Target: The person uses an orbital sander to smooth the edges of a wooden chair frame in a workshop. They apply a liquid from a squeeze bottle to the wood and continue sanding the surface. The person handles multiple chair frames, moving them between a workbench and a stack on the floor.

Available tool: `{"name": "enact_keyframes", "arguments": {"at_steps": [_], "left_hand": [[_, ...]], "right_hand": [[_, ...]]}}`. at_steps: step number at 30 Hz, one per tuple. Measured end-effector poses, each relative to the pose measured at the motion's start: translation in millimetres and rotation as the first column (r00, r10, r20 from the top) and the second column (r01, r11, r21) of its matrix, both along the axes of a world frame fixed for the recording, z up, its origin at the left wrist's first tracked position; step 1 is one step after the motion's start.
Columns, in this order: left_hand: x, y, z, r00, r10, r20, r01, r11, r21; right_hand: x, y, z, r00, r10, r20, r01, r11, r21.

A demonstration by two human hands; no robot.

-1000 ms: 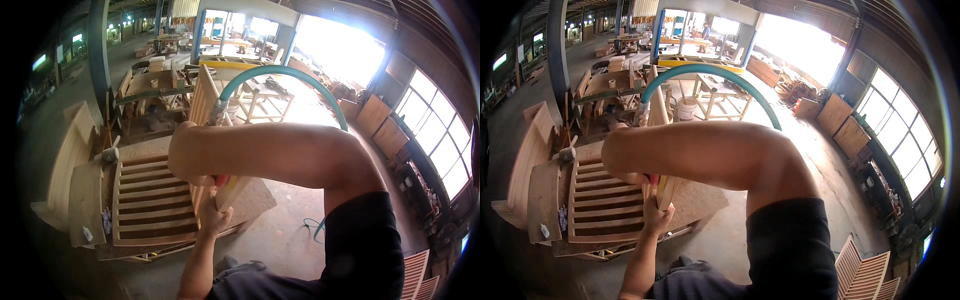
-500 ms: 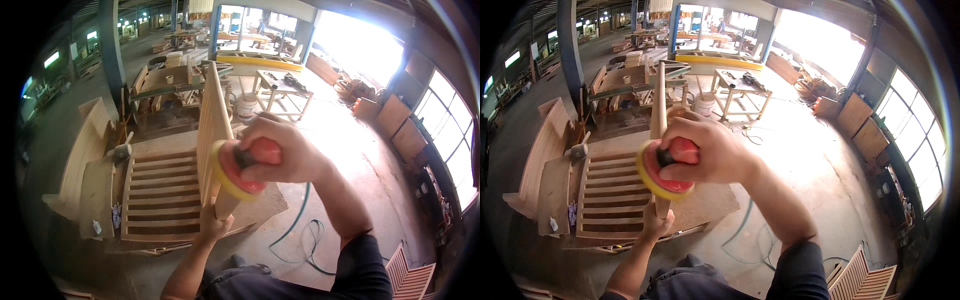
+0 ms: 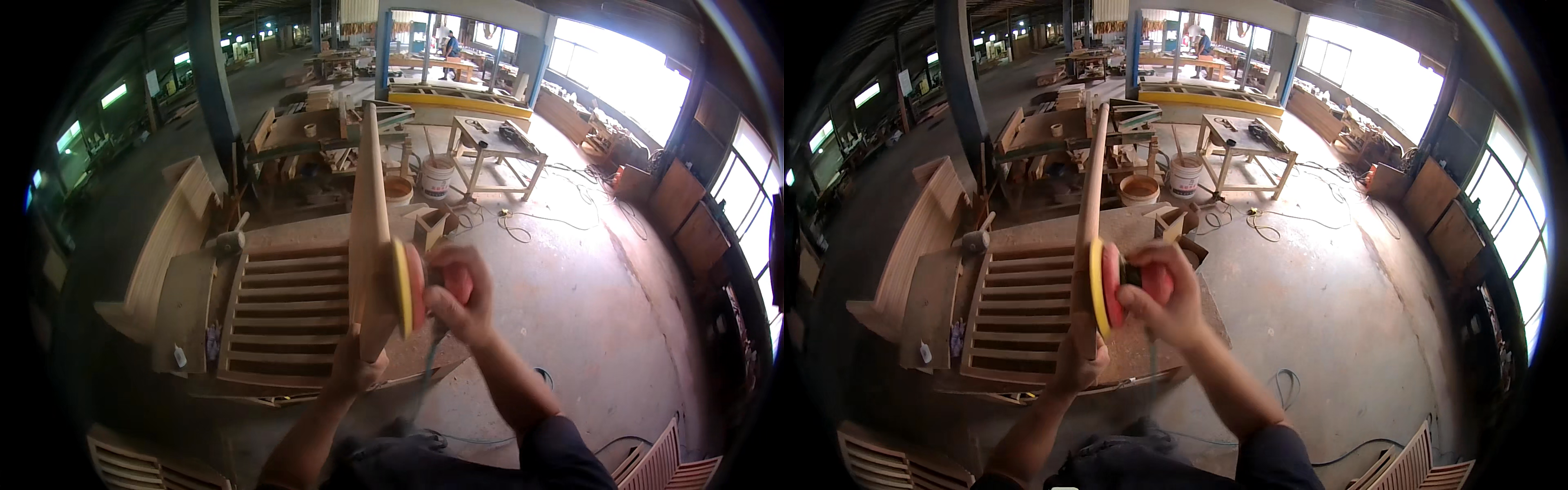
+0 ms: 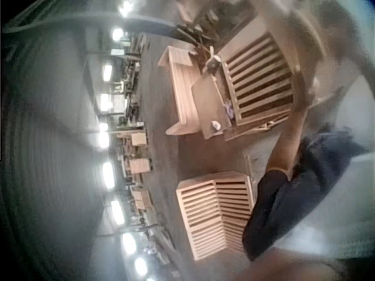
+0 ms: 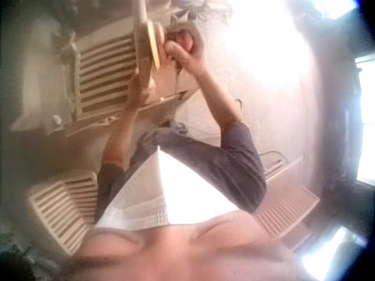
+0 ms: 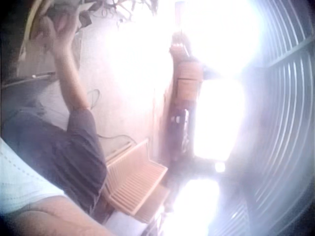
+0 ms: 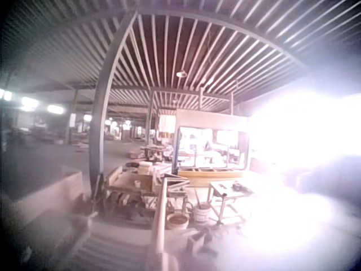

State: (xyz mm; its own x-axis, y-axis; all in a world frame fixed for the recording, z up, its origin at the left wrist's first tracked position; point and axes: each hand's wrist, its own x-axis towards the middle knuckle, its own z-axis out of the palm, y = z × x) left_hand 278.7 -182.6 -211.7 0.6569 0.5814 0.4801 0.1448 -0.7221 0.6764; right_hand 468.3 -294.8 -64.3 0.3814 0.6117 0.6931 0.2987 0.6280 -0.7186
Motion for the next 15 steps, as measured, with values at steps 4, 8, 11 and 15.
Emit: {"name": "enact_keyframes", "arguments": {"at_steps": [4,8,11,15], "left_hand": [[-6,2,-26,1.000,0.014,-0.008,-0.015,0.996,-0.090],[-3,-1,-2,0.993,-0.040,0.107,0.056,0.987,-0.149],[-11,5,-4,0.994,-0.020,0.106,0.028,0.997,-0.065],[-5,-7,13,0.980,-0.138,0.142,0.162,0.972,-0.173]], "right_hand": [[8,3,128,0.747,0.017,0.665,0.183,0.956,-0.229],[-37,50,199,0.211,0.314,0.926,0.350,0.860,-0.371],[-93,108,217,-0.212,0.632,0.746,0.466,0.736,-0.491],[-131,133,194,-0.386,0.732,0.561,0.633,0.653,-0.416]]}}
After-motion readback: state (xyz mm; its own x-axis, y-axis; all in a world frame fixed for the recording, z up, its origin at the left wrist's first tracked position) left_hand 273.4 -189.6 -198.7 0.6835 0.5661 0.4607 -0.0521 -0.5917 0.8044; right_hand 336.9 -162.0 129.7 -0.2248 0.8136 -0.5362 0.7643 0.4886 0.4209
